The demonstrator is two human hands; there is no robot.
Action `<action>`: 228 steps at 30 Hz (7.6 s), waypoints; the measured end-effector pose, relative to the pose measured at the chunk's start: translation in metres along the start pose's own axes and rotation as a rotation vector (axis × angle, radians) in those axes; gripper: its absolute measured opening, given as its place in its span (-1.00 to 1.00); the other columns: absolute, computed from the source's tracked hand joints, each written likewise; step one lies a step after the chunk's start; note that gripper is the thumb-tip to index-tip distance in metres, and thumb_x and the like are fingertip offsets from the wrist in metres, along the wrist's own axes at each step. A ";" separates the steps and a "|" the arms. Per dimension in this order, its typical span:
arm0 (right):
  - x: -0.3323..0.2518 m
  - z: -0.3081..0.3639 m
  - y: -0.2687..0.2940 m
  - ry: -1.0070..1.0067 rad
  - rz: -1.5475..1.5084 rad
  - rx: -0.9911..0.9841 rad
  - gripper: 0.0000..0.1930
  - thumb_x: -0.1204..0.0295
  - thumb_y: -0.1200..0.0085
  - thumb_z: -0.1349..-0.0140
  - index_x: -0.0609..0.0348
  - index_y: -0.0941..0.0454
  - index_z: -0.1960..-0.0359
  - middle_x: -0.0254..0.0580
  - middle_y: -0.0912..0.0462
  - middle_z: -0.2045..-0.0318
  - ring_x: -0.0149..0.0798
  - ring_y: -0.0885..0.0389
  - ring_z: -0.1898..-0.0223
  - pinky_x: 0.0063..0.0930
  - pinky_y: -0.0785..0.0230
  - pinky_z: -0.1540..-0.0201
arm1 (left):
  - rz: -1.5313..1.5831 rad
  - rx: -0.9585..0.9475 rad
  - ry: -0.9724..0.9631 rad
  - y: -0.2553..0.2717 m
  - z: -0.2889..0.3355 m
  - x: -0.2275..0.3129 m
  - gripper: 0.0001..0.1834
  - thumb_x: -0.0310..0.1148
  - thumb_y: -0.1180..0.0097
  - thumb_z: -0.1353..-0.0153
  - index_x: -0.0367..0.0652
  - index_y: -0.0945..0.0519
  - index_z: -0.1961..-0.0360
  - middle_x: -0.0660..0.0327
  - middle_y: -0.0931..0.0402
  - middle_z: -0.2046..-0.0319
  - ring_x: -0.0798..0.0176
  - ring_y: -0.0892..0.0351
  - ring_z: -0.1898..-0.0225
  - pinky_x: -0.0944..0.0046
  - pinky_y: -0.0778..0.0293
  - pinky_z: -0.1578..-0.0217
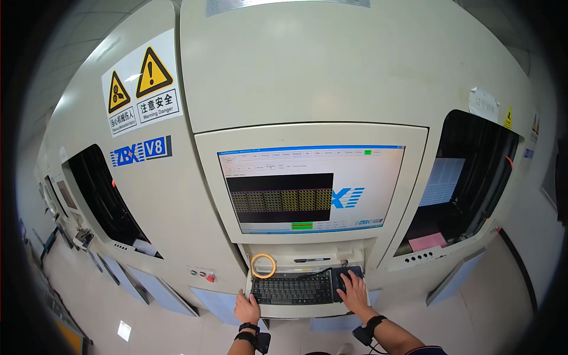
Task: Placing a patterned panel into an inspection machine and operating the console software to run a check.
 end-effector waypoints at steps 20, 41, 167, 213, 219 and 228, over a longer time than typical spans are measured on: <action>0.005 -0.001 0.006 -0.034 -0.025 0.105 -0.43 0.38 -0.13 -0.02 0.02 -0.32 -0.15 0.04 -0.18 -0.19 0.12 -0.21 -0.13 -0.01 -0.08 -0.16 | 0.014 -0.009 0.028 -0.003 0.000 -0.002 -0.49 -0.14 0.03 -0.17 -0.15 -0.35 -0.10 0.07 -0.51 0.13 -0.02 -0.53 0.18 0.01 -0.39 0.22; 0.006 0.000 0.001 -0.030 -0.063 0.091 -0.43 0.32 -0.16 -0.07 0.02 -0.31 -0.17 0.05 -0.16 -0.21 0.14 -0.20 -0.14 -0.04 -0.07 -0.18 | 0.028 -0.006 0.013 -0.002 0.000 -0.002 -0.49 -0.15 0.03 -0.17 -0.15 -0.33 -0.12 0.07 -0.50 0.12 -0.01 -0.52 0.15 0.00 -0.37 0.19; 0.020 0.007 0.014 -0.092 -0.114 0.214 -0.42 0.36 -0.14 0.02 -0.02 -0.35 -0.13 -0.01 -0.22 -0.16 0.08 -0.18 -0.18 0.01 -0.04 -0.17 | -0.018 -0.142 0.058 -0.025 -0.005 -0.018 -0.50 -0.04 0.26 -0.31 -0.25 -0.42 -0.02 -0.11 -0.52 0.14 -0.22 -0.49 0.13 -0.06 -0.39 0.15; -0.064 0.020 -0.006 0.396 -0.160 -0.034 -0.71 0.24 0.01 -0.15 0.05 -0.56 0.15 -0.18 -0.31 -0.18 -0.13 -0.13 -0.29 -0.01 0.15 -0.33 | 0.610 -0.677 0.669 -0.081 -0.002 -0.077 -0.32 -0.03 -0.29 -0.01 -0.49 -0.47 0.11 0.01 -0.57 0.33 0.17 -0.59 0.44 0.24 -0.51 0.50; -0.068 0.024 -0.008 0.441 -0.148 -0.051 -0.73 0.23 -0.02 -0.14 0.10 -0.56 0.21 -0.16 -0.35 -0.14 -0.14 -0.15 -0.27 0.00 0.18 -0.34 | 0.591 -0.731 0.674 -0.076 0.003 -0.070 -0.29 0.11 -0.27 0.04 -0.26 -0.43 0.06 0.07 -0.55 0.30 0.10 -0.57 0.42 0.05 -0.49 0.51; -0.049 0.021 0.003 0.258 -0.064 0.138 -0.79 0.25 -0.06 -0.12 0.13 -0.51 0.50 -0.20 -0.47 0.05 -0.17 -0.26 -0.16 0.14 0.17 -0.29 | 0.603 -0.718 0.676 -0.089 0.001 -0.084 -0.32 0.12 -0.27 0.05 -0.24 -0.47 0.10 0.11 -0.56 0.33 0.12 -0.57 0.44 0.05 -0.48 0.51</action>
Point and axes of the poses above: each hand's wrist, its own z-axis away from the middle knuckle, its own y-axis out of the back of the hand, x = y × z, the point moved 9 cm from there along -z, towards the middle knuckle
